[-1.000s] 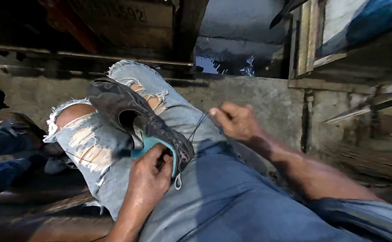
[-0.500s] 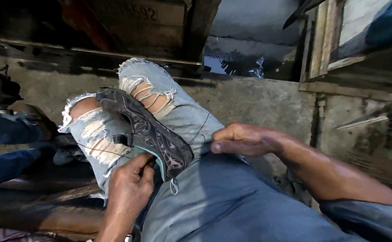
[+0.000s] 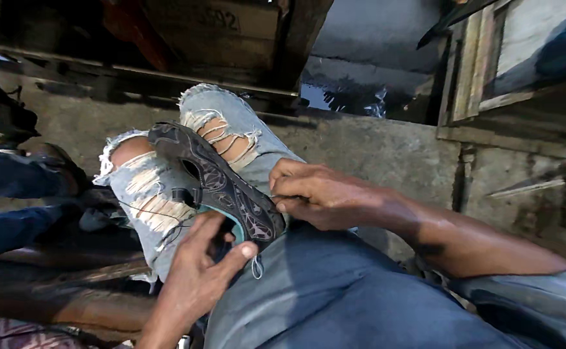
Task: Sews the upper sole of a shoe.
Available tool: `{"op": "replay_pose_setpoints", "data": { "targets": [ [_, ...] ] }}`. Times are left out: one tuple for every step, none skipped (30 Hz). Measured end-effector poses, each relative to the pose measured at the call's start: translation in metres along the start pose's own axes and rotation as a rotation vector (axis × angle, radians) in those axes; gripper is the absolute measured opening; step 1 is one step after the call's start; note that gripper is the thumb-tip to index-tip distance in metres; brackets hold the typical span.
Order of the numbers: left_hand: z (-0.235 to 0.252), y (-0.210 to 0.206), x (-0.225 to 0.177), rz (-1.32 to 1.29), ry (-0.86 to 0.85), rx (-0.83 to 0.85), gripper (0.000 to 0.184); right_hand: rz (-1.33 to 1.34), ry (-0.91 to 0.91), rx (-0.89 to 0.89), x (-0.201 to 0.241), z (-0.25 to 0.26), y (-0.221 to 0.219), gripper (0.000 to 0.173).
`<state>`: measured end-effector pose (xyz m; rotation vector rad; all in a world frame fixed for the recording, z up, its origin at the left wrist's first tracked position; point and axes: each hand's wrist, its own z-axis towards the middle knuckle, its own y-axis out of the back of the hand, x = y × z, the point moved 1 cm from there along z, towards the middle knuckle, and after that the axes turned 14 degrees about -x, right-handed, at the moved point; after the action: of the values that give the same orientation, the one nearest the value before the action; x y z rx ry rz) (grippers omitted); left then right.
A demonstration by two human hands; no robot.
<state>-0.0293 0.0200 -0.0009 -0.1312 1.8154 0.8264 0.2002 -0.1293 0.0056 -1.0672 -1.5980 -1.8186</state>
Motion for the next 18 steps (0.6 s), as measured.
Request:
{"op": "replay_pose_setpoints", "data": {
  "targets": [
    [0.003,-0.007,0.001,0.001,0.023,0.028,0.062,-0.048,0.037,-0.003,0.002,-0.001,0.002,0.011],
    [0.006,-0.011,0.002,0.024,0.033,0.056,0.057,-0.097,0.071,0.0,0.004,-0.003,0.005,0.009],
    [0.007,-0.013,0.002,0.048,0.031,0.078,0.049,-0.147,0.102,0.0,0.005,-0.005,0.01,0.009],
    [0.008,-0.014,0.002,0.057,0.023,0.099,0.042,-0.199,0.129,-0.006,0.007,-0.008,0.015,0.013],
    [0.009,-0.014,0.002,0.051,0.016,0.117,0.037,-0.254,0.145,-0.014,0.008,-0.011,0.019,0.015],
    [0.009,-0.015,0.003,0.035,0.014,0.129,0.035,-0.307,0.156,-0.017,0.009,-0.013,0.022,0.015],
    [0.009,-0.015,0.003,0.018,0.017,0.132,0.033,-0.345,0.167,-0.019,0.011,-0.015,0.023,0.014],
    [0.009,-0.015,0.003,0.002,0.024,0.131,0.031,-0.372,0.175,-0.026,0.011,-0.016,0.02,0.015],
    [0.009,-0.014,0.004,-0.014,0.032,0.129,0.031,-0.389,0.171,-0.032,0.01,-0.017,0.016,0.017],
    [0.01,-0.014,0.005,-0.031,0.036,0.127,0.03,-0.398,0.162,-0.035,0.008,-0.018,0.011,0.02],
    [0.01,-0.014,0.006,-0.046,0.038,0.122,0.03,-0.391,0.149,-0.027,0.005,-0.019,0.005,0.022],
    [0.009,-0.014,0.007,-0.054,0.035,0.117,0.03,-0.365,0.128,-0.008,0.002,-0.02,-0.001,0.022],
    [0.009,-0.014,0.007,-0.061,0.031,0.113,0.03,-0.319,0.112,0.0,-0.002,-0.022,-0.006,0.018],
    [0.008,-0.014,0.007,-0.067,0.027,0.11,0.029,-0.245,0.098,-0.005,-0.004,-0.023,-0.009,0.016],
    [0.009,-0.014,0.007,-0.083,0.026,0.11,0.028,-0.138,0.075,-0.017,-0.005,-0.024,-0.008,0.015],
    [0.009,-0.013,0.008,-0.104,0.027,0.109,0.028,0.012,0.04,-0.027,-0.004,-0.024,-0.002,0.014],
    [0.009,-0.013,0.008,-0.117,0.03,0.108,0.027,0.199,-0.006,-0.025,-0.002,-0.024,0.008,0.014],
    [0.009,-0.013,0.008,-0.122,0.028,0.108,0.027,0.398,-0.044,-0.033,0.0,-0.026,0.021,0.014]
  ]
}}
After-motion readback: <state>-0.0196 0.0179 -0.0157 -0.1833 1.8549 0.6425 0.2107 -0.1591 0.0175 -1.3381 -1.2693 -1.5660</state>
